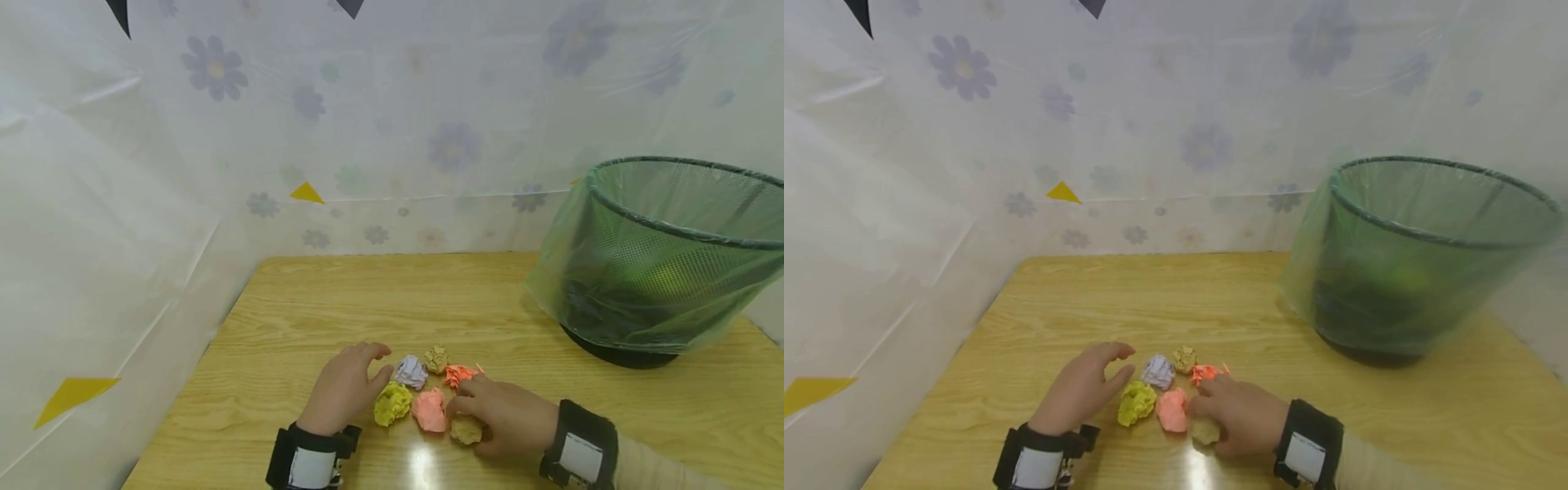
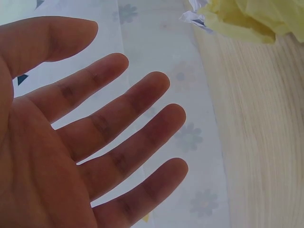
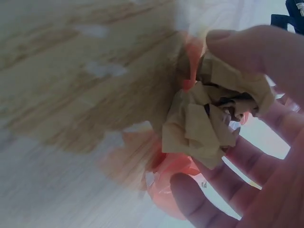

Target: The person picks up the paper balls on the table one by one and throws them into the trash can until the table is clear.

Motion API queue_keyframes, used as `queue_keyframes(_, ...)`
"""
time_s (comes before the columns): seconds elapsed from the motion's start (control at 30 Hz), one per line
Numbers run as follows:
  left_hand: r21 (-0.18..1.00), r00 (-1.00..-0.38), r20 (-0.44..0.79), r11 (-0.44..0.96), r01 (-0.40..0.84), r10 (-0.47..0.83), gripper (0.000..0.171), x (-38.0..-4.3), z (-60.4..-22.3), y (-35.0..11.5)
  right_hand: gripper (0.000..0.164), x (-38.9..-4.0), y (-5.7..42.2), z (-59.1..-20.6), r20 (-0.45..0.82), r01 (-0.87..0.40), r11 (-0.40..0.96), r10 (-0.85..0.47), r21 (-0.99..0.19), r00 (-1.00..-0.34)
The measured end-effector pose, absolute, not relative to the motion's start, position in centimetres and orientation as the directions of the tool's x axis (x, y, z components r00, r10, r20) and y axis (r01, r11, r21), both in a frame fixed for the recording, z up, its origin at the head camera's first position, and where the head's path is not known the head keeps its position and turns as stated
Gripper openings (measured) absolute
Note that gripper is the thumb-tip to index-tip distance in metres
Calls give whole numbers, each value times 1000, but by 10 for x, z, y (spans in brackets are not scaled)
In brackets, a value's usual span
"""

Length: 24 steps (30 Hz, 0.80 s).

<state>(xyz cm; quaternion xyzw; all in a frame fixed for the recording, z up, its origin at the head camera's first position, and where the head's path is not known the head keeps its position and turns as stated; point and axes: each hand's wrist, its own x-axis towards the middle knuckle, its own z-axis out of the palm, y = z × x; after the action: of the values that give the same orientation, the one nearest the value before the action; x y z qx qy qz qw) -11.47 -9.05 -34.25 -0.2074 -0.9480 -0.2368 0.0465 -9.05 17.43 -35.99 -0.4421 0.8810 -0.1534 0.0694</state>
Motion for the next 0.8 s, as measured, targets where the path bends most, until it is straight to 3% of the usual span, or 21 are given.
queue_keyframes(0.33, 424, -910, 186, 805, 415, 370, 28, -116, -344, -91, 44, -89, 173, -362, -23, -735, 586, -787, -343, -617)
queue_keyframes(0.6, 424, -906, 197, 801, 424, 375, 28, -115, -343, -91, 41, -85, 174, -362, -16, -702, 567, -783, -432, -622)
queue_keyframes(0.8, 426, -907, 191, 801, 421, 375, 28, -114, -343, -91, 37, -86, 175, -363, -34, -721, 569, -793, -396, -608)
